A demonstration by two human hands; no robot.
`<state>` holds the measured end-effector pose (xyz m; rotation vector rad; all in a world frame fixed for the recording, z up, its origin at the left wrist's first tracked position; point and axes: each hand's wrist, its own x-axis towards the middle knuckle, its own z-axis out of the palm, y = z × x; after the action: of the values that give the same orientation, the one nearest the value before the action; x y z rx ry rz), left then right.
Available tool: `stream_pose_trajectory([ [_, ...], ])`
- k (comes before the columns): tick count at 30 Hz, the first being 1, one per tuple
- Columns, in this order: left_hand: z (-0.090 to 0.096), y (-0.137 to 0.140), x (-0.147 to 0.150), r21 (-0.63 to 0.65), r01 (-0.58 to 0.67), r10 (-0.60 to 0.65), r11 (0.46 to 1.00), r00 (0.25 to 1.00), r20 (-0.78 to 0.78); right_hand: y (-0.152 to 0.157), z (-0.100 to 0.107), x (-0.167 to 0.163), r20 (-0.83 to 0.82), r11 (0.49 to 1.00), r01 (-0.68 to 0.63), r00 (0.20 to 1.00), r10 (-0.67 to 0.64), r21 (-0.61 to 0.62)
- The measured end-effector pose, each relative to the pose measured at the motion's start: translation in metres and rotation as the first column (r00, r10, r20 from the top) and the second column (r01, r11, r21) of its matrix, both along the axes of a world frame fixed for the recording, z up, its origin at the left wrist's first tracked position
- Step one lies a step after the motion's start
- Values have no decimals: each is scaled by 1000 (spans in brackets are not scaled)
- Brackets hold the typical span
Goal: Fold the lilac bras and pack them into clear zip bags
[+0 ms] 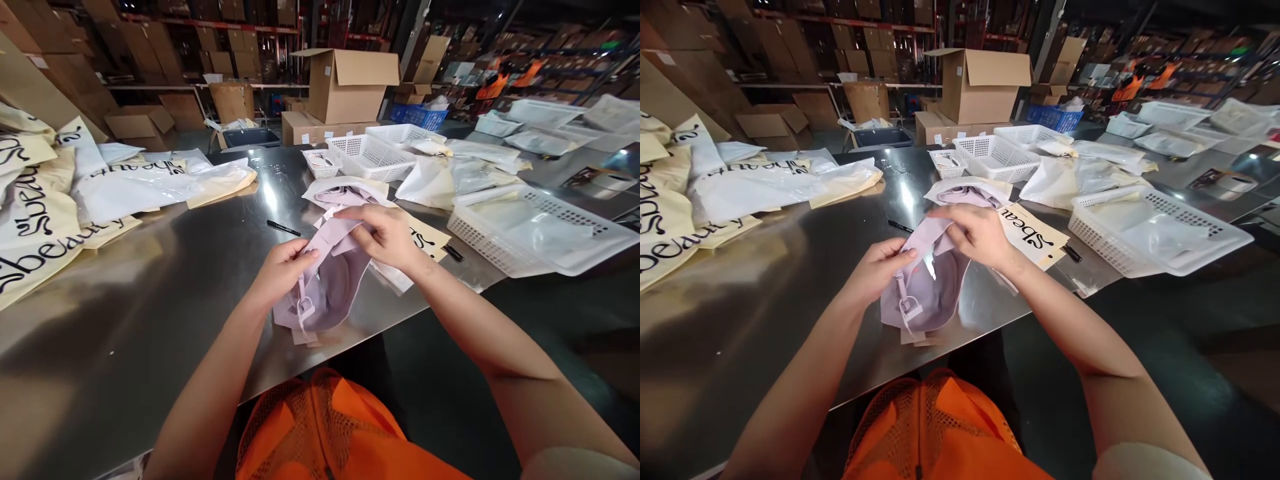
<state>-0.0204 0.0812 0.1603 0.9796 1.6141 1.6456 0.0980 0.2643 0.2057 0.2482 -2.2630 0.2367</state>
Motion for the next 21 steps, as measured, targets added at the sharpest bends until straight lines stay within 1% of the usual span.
stream_pose_trajectory([
  [2, 3, -7, 0, 50, 48, -52, 998, 994, 95, 3, -7, 6, -31, 990, 4, 1000, 0, 140],
  [3, 3, -10, 1, 69, 63, -71, 996, 990, 121, 2, -11, 8, -51, 982, 5, 999, 5, 189],
  [5, 3, -13, 5, 84, 71, -84, 994, 984, 157, -2, -20, 10, -78, 971, -12, 996, 31, 237],
  [6, 3, -14, 7, 78, 72, -85, 994, 982, 171, -6, -25, 11, -77, 970, -31, 996, 51, 241],
  [8, 2, -13, 11, 48, 67, -74, 997, 981, 179, -15, -33, 11, -66, 978, -66, 995, 80, 199],
  [11, -1, -9, 16, -25, 31, -27, 999, 986, 162, -29, -41, 12, -92, 995, -90, 991, 93, 37],
  [13, -4, -7, 19, -78, -1, 14, 997, 986, 165, -36, -45, 13, -135, 994, -98, 987, 90, -51],
  [15, -7, -5, 20, -109, -4, 23, 994, 984, 175, -40, -48, 14, -157, 991, -102, 984, 88, -87],
  [17, -9, -4, 20, -100, 24, -3, 995, 979, 203, -43, -52, 16, -144, 988, -100, 986, 83, -115],
  [21, -10, -5, 17, -43, 58, -45, 997, 968, 248, -47, -58, 21, -36, 971, -103, 995, 97, -215],
])
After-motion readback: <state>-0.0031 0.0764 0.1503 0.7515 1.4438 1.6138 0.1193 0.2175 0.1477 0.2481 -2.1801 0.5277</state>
